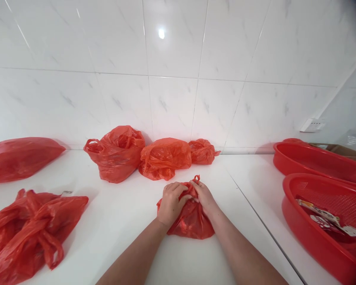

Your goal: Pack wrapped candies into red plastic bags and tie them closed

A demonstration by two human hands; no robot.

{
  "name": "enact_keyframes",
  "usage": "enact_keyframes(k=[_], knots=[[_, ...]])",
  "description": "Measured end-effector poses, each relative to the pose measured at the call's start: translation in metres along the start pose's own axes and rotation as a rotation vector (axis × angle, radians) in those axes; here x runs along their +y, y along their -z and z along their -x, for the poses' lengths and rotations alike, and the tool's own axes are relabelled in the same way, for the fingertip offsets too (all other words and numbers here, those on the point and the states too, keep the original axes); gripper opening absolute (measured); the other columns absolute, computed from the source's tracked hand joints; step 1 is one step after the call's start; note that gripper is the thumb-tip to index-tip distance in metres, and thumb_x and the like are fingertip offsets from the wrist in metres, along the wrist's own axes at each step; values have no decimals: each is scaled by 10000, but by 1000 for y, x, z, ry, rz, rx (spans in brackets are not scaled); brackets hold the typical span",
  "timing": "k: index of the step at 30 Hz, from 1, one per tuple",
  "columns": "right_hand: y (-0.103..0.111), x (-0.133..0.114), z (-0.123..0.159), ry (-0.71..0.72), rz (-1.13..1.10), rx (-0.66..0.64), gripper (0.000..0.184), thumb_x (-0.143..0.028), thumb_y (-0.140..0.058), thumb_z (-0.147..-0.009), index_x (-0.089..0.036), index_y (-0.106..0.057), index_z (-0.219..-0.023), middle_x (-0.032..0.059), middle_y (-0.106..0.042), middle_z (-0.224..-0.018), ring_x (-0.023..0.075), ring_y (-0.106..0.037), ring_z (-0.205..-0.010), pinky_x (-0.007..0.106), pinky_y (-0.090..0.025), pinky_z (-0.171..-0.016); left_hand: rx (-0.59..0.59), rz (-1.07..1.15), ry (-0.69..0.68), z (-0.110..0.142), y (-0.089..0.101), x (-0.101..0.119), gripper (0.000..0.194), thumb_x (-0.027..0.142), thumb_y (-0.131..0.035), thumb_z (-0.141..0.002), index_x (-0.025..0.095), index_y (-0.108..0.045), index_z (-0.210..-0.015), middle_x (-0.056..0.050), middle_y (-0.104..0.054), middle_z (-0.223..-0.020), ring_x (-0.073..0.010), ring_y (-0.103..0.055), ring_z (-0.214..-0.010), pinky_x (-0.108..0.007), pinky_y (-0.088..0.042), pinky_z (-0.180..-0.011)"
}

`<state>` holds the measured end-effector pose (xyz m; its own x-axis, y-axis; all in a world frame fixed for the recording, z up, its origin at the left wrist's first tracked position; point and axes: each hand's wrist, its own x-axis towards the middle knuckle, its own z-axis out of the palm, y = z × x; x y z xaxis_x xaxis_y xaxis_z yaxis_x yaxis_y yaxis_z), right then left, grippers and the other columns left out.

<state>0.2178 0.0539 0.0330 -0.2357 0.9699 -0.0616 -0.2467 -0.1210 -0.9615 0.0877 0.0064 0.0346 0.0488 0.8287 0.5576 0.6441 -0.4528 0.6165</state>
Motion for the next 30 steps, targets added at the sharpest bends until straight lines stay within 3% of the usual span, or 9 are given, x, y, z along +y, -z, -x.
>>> enact_keyframes(k=[2, 7, 12, 14, 17, 19, 21, 25, 30], knots=[[1, -1, 1, 2, -4, -15, 337, -502, -654, -702, -193, -522, -695, -74, -462, -422, 66, -337, -352, 214, -220, -387, 12, 73, 103, 0, 1, -1, 69, 186, -569, -815, 224, -592, -762, 2, -598, -774, -188, -537, -796, -373, -398, -843], [4, -6, 6, 8, -51, -163, 370, -548, -618, -749, -189, -604, -837, -64, -511, -481, 56, -283, -380, 224, -285, -458, 93, 173, 278, 0, 2, -4, 143, 260, -488, -864, 215, -522, -733, 8, -579, -770, -161, -533, -711, -300, -420, -696], [7, -13, 13, -32, -110, -205, 643, -720, -361, -808, -174, -690, -891, -35, -461, -494, 100, -376, -467, 261, -357, -555, 163, 237, 375, 0, 4, -8, 196, 316, -468, -876, 210, -491, -712, 9, -565, -785, -163, -528, -750, -296, -415, -727], [9, -14, 13, -26, -46, -212, 562, -666, -440, -810, -179, -703, -905, -42, -440, -477, 109, -398, -484, 273, -379, -589, 174, 270, 408, 0, 5, -11, 206, 339, -452, -884, 212, -490, -727, 14, -564, -744, -162, -526, -713, -289, -415, -692], [12, -12, 13, 23, 57, -272, 326, -426, -673, -740, -202, -686, -978, -15, -597, -672, 127, -517, -615, 286, -429, -676, 187, 310, 442, 1, 6, -14, 221, 363, -457, -880, 211, -479, -721, 21, -547, -692, -156, -506, -654, -279, -403, -639], [12, -12, 14, 60, 72, -323, 379, -308, -711, -706, -233, -639, -1070, 12, -651, -917, 153, -583, -770, 307, -454, -762, 186, 342, 444, 1, 6, -15, 207, 368, -452, -883, 211, -498, -756, 12, -574, -744, -157, -523, -681, -280, -411, -658], [10, -13, 16, 85, 88, -349, 472, -266, -693, -712, -270, -561, -1166, 16, -639, -1019, 170, -601, -861, 327, -468, -801, 169, 377, 433, 1, 6, -16, 195, 372, -443, -889, 212, -518, -806, -2, -599, -827, -162, -548, -742, -285, -422, -701], [7, -14, 19, 138, 276, -292, 564, -224, -650, -712, -290, -458, -1238, 3, -625, -970, 172, -610, -851, 332, -488, -774, 121, 432, 399, -1, 7, -18, 217, 381, -431, -896, 211, -470, -767, 14, -545, -755, -150, -512, -692, -271, -417, -664], [7, -4, 13, 245, 572, -2, 409, -198, -569, -700, -252, -562, -1106, -6, -627, -838, 172, -590, -744, 325, -472, -720, 90, 446, 354, 1, 7, -10, 223, 368, -428, -893, 215, -412, -732, 36, -460, -691, -135, -442, -633, -257, -390, -623]])
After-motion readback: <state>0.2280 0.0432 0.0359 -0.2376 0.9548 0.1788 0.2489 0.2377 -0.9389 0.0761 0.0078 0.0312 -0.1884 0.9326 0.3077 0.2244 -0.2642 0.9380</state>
